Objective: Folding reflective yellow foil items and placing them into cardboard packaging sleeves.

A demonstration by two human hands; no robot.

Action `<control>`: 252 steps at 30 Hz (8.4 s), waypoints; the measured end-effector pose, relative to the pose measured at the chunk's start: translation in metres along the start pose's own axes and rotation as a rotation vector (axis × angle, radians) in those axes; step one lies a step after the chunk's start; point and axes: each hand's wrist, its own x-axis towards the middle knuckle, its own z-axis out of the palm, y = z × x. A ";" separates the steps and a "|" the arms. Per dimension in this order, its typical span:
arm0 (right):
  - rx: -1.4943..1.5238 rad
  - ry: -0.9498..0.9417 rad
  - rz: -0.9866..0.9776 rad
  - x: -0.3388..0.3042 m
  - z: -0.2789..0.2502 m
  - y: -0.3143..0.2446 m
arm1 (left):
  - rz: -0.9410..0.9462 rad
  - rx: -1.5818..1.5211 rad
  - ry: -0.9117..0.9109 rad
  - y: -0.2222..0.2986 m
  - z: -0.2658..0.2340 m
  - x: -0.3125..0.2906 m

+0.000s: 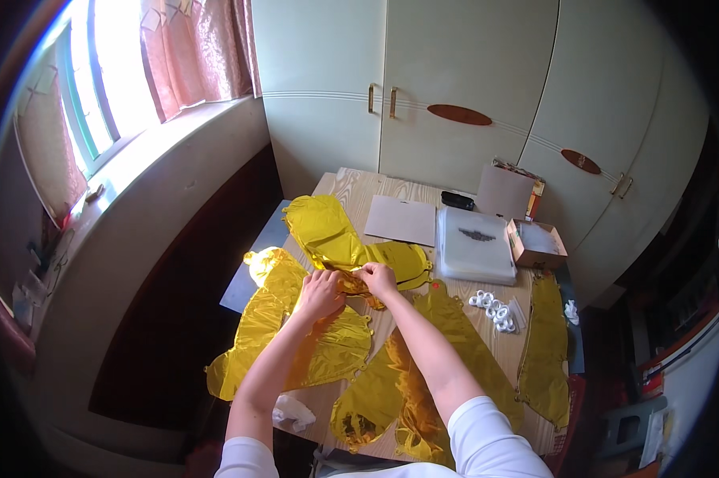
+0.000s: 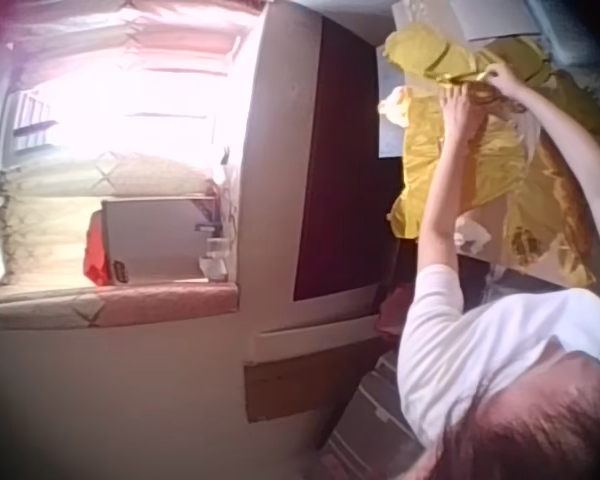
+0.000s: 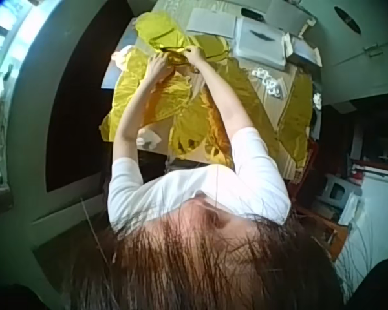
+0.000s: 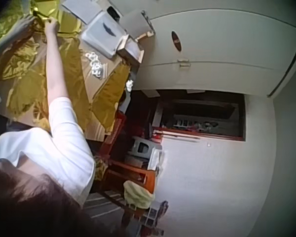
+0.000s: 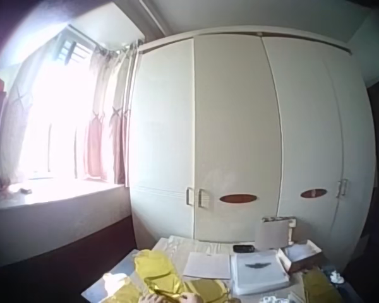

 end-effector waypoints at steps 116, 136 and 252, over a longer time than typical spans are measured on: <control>-0.504 -0.164 0.032 -0.397 -0.223 0.035 | 0.085 0.028 -0.278 0.223 0.011 -0.102; -0.523 -0.014 -0.307 -0.321 -0.226 0.102 | 0.562 0.000 -0.246 0.219 0.033 -0.110; -0.828 -0.544 -0.058 -0.266 -0.224 0.062 | 0.765 0.172 -0.550 0.251 0.032 -0.054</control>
